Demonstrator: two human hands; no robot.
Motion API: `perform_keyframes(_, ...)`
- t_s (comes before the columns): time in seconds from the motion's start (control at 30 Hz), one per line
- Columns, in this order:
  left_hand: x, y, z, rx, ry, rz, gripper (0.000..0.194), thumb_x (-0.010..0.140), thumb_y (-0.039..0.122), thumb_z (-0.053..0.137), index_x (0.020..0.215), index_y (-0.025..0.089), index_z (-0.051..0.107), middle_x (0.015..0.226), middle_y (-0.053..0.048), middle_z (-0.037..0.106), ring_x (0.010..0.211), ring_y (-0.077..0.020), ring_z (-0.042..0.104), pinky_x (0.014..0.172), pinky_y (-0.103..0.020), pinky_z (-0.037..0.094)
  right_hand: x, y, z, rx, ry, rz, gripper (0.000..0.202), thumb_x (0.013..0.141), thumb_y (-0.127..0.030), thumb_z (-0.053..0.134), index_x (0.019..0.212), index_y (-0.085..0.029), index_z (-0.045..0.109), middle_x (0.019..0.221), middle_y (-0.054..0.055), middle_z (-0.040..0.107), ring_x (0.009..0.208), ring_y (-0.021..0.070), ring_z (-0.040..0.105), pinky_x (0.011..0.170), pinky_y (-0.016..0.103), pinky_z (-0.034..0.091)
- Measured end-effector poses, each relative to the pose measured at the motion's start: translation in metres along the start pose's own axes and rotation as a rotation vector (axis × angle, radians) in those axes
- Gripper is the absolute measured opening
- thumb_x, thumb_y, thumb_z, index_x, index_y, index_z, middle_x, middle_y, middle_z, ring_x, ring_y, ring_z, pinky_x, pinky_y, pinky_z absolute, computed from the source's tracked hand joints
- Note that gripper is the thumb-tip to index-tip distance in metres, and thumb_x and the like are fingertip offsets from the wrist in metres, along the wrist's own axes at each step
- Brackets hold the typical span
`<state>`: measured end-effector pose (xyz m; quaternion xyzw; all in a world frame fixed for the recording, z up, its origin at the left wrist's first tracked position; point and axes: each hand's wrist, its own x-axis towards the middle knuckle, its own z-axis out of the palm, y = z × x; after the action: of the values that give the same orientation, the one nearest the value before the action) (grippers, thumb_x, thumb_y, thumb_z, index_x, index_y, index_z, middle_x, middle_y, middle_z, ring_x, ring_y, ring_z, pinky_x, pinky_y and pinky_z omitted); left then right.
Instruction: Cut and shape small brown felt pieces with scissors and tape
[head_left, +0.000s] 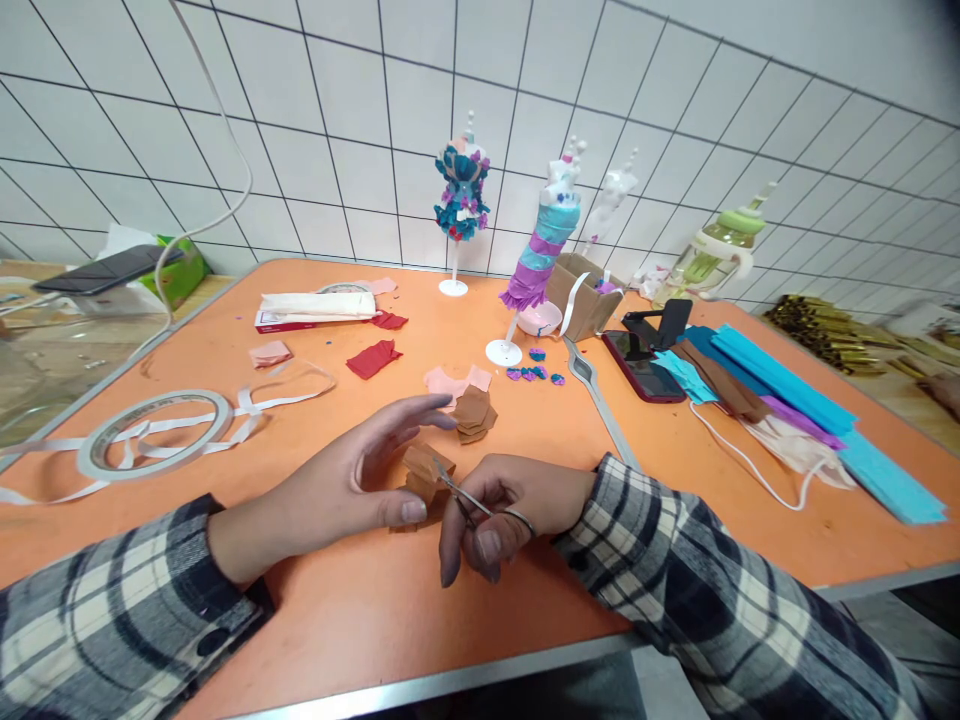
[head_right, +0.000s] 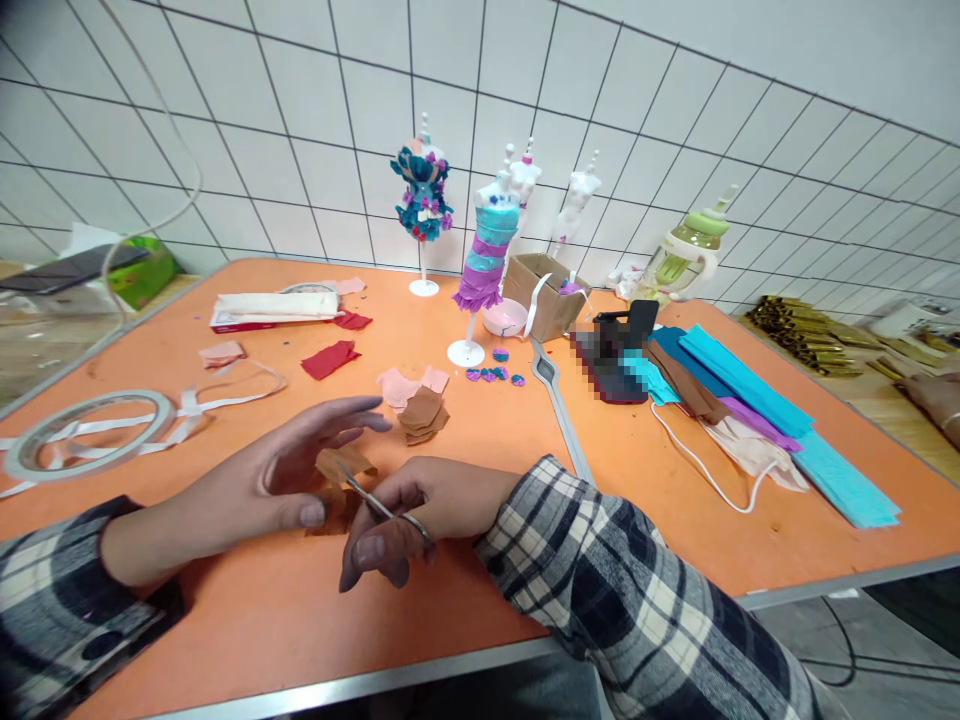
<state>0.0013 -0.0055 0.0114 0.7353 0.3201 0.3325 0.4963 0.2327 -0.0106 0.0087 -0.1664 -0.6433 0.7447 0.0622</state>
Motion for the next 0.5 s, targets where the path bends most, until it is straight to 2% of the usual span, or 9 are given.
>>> perform_keyframes(0.07, 0.0004, -0.0004, 0.0009, -0.015, 0.011, -0.017, 0.059, 0.069, 0.041, 0.084, 0.125, 0.028, 0.067, 0.131, -0.010, 0.066, 0.129, -0.0322, 0.055, 0.107, -0.045, 0.045, 0.0007, -0.0016, 0.0010, 0.002, -0.003, 0.014, 0.059, 0.075, -0.066, 0.070, 0.094, -0.009, 0.071, 0.070, 0.000, 0.060, 0.065, 0.0105, 0.057, 0.058, 0.022, 0.039)
perform_keyframes(0.13, 0.0011, -0.0003, 0.0013, 0.019, 0.004, -0.063, 0.037, 0.071, 0.039, 0.082, 0.104, 0.025, 0.075, 0.116, -0.010, 0.074, 0.123, -0.0326, 0.060, 0.105, -0.046, 0.047, 0.0012, -0.0025, 0.0018, 0.008, -0.005, 0.019, 0.059, 0.074, -0.066, 0.071, 0.093, -0.010, 0.071, 0.072, 0.000, 0.061, 0.066, 0.0104, 0.056, 0.059, 0.022, 0.040)
perform_keyframes(0.2, 0.0017, -0.0004, 0.0013, 0.048, -0.003, -0.088, 0.020, 0.073, 0.040, 0.080, 0.082, 0.023, 0.077, 0.099, -0.009, 0.077, 0.110, -0.0317, 0.067, 0.098, -0.045, 0.052, 0.0013, -0.0019, 0.0020, 0.015, 0.000, 0.025, 0.060, 0.073, -0.067, 0.072, 0.093, -0.010, 0.071, 0.073, 0.000, 0.061, 0.065, 0.0100, 0.056, 0.061, 0.022, 0.041)
perform_keyframes(0.27, 0.0021, -0.0012, 0.0009, 0.040, -0.025, -0.079, 0.022, 0.076, 0.043, 0.077, 0.071, 0.021, 0.074, 0.087, -0.007, 0.077, 0.094, -0.0281, 0.070, 0.090, -0.043, 0.056, 0.0010, 0.0003, 0.0018, 0.015, 0.004, 0.037, 0.060, 0.073, -0.066, 0.072, 0.095, -0.010, 0.071, 0.074, 0.000, 0.061, 0.066, 0.0099, 0.056, 0.062, 0.022, 0.042)
perform_keyframes(0.37, 0.0026, -0.0024, 0.0000, 0.023, -0.090, -0.044, 0.026, 0.082, 0.043, 0.071, 0.069, 0.021, 0.072, 0.075, -0.004, 0.073, 0.076, -0.0211, 0.067, 0.087, -0.041, 0.057, 0.0005, 0.0038, 0.0019, 0.003, 0.003, 0.057, 0.057, 0.075, -0.063, 0.072, 0.097, -0.010, 0.072, 0.075, 0.000, 0.061, 0.070, 0.0104, 0.057, 0.063, 0.022, 0.043)
perform_keyframes(0.5, 0.0027, -0.0025, -0.0006, 0.057, -0.143, -0.018, 0.024, 0.085, 0.039, 0.069, 0.070, 0.021, 0.071, 0.072, -0.002, 0.070, 0.070, -0.0181, 0.064, 0.089, -0.039, 0.055, 0.0015, 0.0014, 0.0058, 0.017, 0.065, 0.073, 0.051, 0.070, -0.056, 0.080, 0.092, -0.010, 0.071, 0.075, 0.000, 0.061, 0.069, 0.0096, 0.056, 0.061, 0.021, 0.041)
